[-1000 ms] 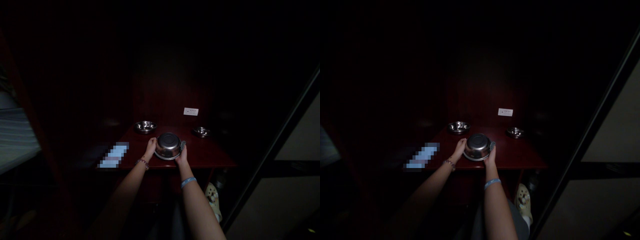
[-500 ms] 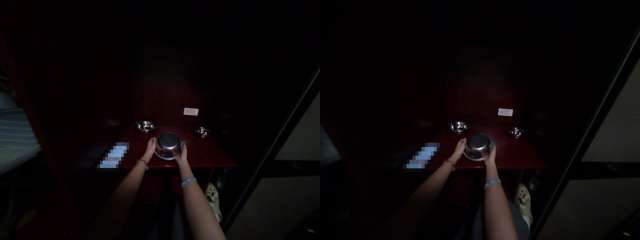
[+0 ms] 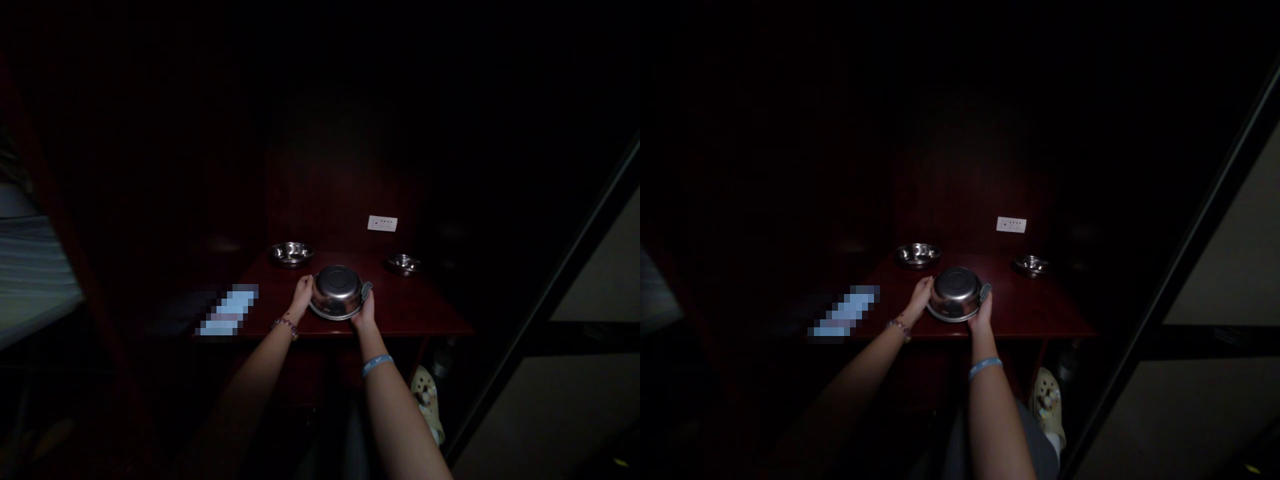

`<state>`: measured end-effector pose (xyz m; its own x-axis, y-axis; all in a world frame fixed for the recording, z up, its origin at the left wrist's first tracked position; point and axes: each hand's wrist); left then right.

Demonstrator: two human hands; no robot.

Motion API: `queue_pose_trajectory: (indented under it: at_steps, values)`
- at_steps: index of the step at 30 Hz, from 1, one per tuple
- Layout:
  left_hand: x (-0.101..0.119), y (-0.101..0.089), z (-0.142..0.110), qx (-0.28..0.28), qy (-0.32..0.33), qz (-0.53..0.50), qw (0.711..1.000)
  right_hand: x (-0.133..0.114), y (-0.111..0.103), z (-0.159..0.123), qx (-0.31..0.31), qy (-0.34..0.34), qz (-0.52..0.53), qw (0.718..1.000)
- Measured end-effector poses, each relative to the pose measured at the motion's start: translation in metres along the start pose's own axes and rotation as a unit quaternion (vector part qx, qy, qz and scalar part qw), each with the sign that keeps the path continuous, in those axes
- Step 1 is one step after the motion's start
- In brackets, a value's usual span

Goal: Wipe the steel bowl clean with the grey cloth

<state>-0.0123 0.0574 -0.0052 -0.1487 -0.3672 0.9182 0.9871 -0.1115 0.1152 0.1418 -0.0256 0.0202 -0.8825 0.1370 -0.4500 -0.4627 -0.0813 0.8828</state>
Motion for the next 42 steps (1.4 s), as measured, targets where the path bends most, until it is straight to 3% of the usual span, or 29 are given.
queue_pose_trajectory:
  at_steps: [42]
  values:
    - [0.01,0.0,-0.004,0.012,-0.009,-0.01,1.0,0.001,0.005,-0.003,0.007,-0.008,-0.028,1.0]
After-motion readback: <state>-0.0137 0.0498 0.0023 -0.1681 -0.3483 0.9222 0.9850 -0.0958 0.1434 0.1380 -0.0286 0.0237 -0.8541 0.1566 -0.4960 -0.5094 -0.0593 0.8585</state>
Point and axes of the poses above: each hand's wrist, its own z-axis towards the middle knuckle, its own y-axis out of the palm, x = y × z, and after that the axes turned 15 degrees about -x, right-handed
